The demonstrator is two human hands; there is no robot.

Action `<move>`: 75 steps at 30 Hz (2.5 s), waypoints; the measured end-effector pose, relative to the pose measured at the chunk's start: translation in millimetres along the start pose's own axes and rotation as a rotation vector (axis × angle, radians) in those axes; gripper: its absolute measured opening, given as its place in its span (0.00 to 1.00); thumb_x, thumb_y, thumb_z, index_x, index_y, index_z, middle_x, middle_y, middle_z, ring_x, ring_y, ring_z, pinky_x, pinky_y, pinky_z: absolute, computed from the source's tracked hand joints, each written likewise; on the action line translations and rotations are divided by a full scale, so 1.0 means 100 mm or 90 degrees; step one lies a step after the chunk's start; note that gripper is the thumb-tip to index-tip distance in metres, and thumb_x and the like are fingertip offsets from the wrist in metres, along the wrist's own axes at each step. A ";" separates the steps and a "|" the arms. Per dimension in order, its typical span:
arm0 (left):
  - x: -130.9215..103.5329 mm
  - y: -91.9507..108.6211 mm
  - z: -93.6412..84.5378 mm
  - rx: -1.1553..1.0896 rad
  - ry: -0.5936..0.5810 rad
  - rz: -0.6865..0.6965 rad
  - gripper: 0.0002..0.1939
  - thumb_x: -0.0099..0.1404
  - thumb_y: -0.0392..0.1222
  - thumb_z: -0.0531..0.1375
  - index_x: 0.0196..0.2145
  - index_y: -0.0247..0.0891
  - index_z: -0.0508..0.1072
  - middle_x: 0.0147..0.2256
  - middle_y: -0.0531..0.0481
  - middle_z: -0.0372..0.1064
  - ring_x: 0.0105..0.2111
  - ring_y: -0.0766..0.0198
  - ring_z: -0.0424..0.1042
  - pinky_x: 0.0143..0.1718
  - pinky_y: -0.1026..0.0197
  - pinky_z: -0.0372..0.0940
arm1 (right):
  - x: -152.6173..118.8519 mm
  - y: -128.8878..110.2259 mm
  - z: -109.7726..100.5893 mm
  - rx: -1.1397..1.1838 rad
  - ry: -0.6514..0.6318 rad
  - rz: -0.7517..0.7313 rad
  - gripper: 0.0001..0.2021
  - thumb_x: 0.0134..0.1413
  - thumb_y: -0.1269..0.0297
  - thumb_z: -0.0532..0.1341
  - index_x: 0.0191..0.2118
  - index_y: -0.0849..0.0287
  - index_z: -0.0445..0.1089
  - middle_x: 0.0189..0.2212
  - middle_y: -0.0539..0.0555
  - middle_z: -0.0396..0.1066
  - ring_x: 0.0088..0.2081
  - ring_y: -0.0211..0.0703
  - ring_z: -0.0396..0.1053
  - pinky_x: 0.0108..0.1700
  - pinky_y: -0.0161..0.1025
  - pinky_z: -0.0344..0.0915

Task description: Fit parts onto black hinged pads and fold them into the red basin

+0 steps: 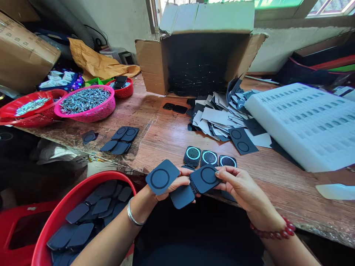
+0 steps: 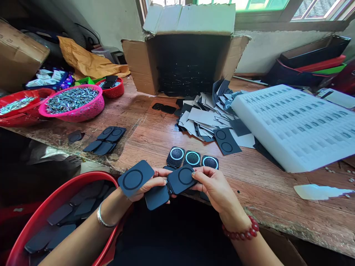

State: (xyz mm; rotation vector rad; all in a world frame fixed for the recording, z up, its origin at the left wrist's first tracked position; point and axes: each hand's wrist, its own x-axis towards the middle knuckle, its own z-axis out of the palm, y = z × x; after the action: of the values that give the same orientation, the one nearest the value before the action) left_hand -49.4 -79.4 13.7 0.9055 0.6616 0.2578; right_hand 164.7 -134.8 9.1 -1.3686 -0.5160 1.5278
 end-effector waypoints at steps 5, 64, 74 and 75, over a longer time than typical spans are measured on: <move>0.00 0.00 -0.01 0.004 -0.006 -0.004 0.23 0.58 0.45 0.63 0.51 0.38 0.76 0.32 0.46 0.77 0.34 0.57 0.76 0.35 0.58 0.72 | 0.01 0.00 0.00 0.003 -0.004 0.006 0.20 0.26 0.54 0.79 0.24 0.62 0.77 0.29 0.55 0.75 0.32 0.43 0.71 0.32 0.40 0.75; -0.03 -0.08 0.08 0.015 0.049 0.011 0.15 0.61 0.43 0.62 0.45 0.39 0.79 0.32 0.47 0.77 0.33 0.56 0.76 0.34 0.57 0.73 | -0.14 0.07 0.06 -0.041 0.060 -0.066 0.22 0.27 0.52 0.78 0.17 0.60 0.68 0.37 0.55 0.68 0.35 0.42 0.66 0.33 0.39 0.71; -0.03 -0.11 0.12 0.071 0.110 0.042 0.16 0.62 0.42 0.60 0.46 0.37 0.79 0.28 0.49 0.76 0.28 0.60 0.75 0.30 0.61 0.71 | -0.16 0.15 0.04 -0.066 0.064 -0.144 0.18 0.36 0.53 0.75 0.19 0.59 0.70 0.41 0.55 0.70 0.35 0.41 0.65 0.35 0.37 0.64; -0.04 -0.10 0.13 0.080 0.113 0.046 0.15 0.62 0.42 0.60 0.45 0.37 0.79 0.28 0.49 0.76 0.27 0.61 0.74 0.29 0.61 0.71 | -0.16 0.16 0.03 -0.076 0.067 -0.157 0.17 0.37 0.53 0.75 0.20 0.59 0.70 0.41 0.55 0.71 0.35 0.41 0.66 0.36 0.37 0.64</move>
State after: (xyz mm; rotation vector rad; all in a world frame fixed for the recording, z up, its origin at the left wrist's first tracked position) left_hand -45.1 -95.9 12.8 1.0352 0.8174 0.3678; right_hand 153.7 -154.4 5.3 -1.4106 -0.6916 1.2347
